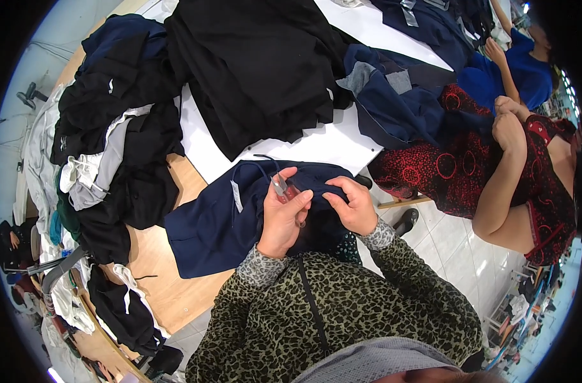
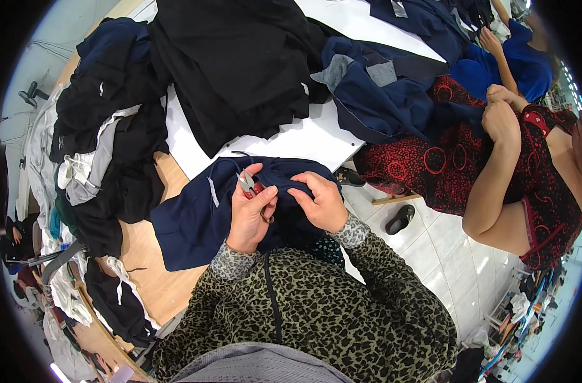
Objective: Inspecting and trimming loose threads from a pair of navy blue trousers in a garment factory.
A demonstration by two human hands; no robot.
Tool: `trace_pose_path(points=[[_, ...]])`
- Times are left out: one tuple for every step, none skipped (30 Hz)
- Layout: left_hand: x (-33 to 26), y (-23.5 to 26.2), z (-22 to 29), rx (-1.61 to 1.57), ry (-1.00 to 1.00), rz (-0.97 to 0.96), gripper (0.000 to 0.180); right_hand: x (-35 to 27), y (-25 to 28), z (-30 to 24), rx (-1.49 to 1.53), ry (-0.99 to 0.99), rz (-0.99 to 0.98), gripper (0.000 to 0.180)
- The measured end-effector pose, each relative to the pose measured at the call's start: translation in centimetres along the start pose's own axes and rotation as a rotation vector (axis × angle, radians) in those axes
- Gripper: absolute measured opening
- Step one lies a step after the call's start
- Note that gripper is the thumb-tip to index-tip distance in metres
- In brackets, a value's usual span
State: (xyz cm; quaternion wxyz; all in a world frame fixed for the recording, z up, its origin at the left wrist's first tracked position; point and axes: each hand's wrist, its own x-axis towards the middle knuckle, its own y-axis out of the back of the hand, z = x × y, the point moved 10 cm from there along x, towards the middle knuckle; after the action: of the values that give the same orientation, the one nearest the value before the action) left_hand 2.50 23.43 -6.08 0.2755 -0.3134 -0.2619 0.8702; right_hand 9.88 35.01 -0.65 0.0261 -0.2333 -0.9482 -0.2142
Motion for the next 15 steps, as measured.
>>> trace_pose_path(points=[[0.0, 0.0, 0.0, 0.01, -0.002, -0.003, 0.049, 0.0, 0.0, -0.1, -0.001, 0.006, -0.004, 0.02], [0.0, 0.0, 0.0, 0.019, -0.004, -0.005, 0.05, 0.0, 0.1, -0.1, -0.002, 0.005, -0.004, 0.02], [0.0, 0.0, 0.1, 0.018, -0.003, -0.005, 0.05, -0.1, 0.1, 0.0, 0.016, -0.002, -0.006, 0.021], [-0.1, 0.0, 0.1, 0.037, -0.011, -0.01, 0.05, -0.1, 0.1, 0.1, 0.035, -0.008, -0.009, 0.022], [-0.1, -0.1, 0.2, 0.055, -0.019, -0.015, 0.05, -0.2, 0.1, 0.1, 0.036, -0.007, -0.01, 0.022], [-0.2, 0.0, 0.2, 0.055, -0.02, -0.015, 0.05, -0.3, 0.0, 0.5, 0.078, -0.035, -0.019, 0.021], [-0.2, 0.0, 0.2, 0.062, -0.026, -0.022, 0.049, -0.4, -0.1, 0.8, 0.119, -0.064, -0.027, 0.02], [-0.3, 0.0, 0.2, 0.069, -0.031, -0.029, 0.049, -0.4, -0.1, 0.9, 0.118, -0.064, -0.027, 0.02], [-0.3, 0.0, 0.2, 0.068, -0.031, -0.031, 0.049, -0.4, -0.1, 1.0, 0.142, -0.07, -0.027, 0.019], [-0.3, 0.1, 0.2, 0.07, -0.03, -0.025, 0.049, -0.4, -0.2, 1.2, 0.167, -0.076, -0.029, 0.019], [-0.3, 0.2, 0.1, 0.071, -0.028, -0.02, 0.048, -0.4, -0.2, 1.1, 0.167, -0.076, -0.028, 0.019], [-0.3, 0.3, 0.0, 0.071, -0.028, -0.02, 0.048, -0.4, -0.3, 1.2, 0.201, -0.083, -0.03, 0.018], [-0.3, 0.3, 0.0, 0.073, -0.033, -0.02, 0.048, -0.3, -0.3, 1.2, 0.234, -0.091, -0.032, 0.017], [-0.3, 0.4, 0.1, 0.075, -0.039, -0.019, 0.048, -0.3, -0.4, 1.2, 0.234, -0.091, -0.031, 0.017], [-0.3, 0.4, 0.0, 0.075, -0.038, -0.019, 0.048, -0.2, -0.3, 1.2, 0.262, -0.08, -0.023, 0.018]])
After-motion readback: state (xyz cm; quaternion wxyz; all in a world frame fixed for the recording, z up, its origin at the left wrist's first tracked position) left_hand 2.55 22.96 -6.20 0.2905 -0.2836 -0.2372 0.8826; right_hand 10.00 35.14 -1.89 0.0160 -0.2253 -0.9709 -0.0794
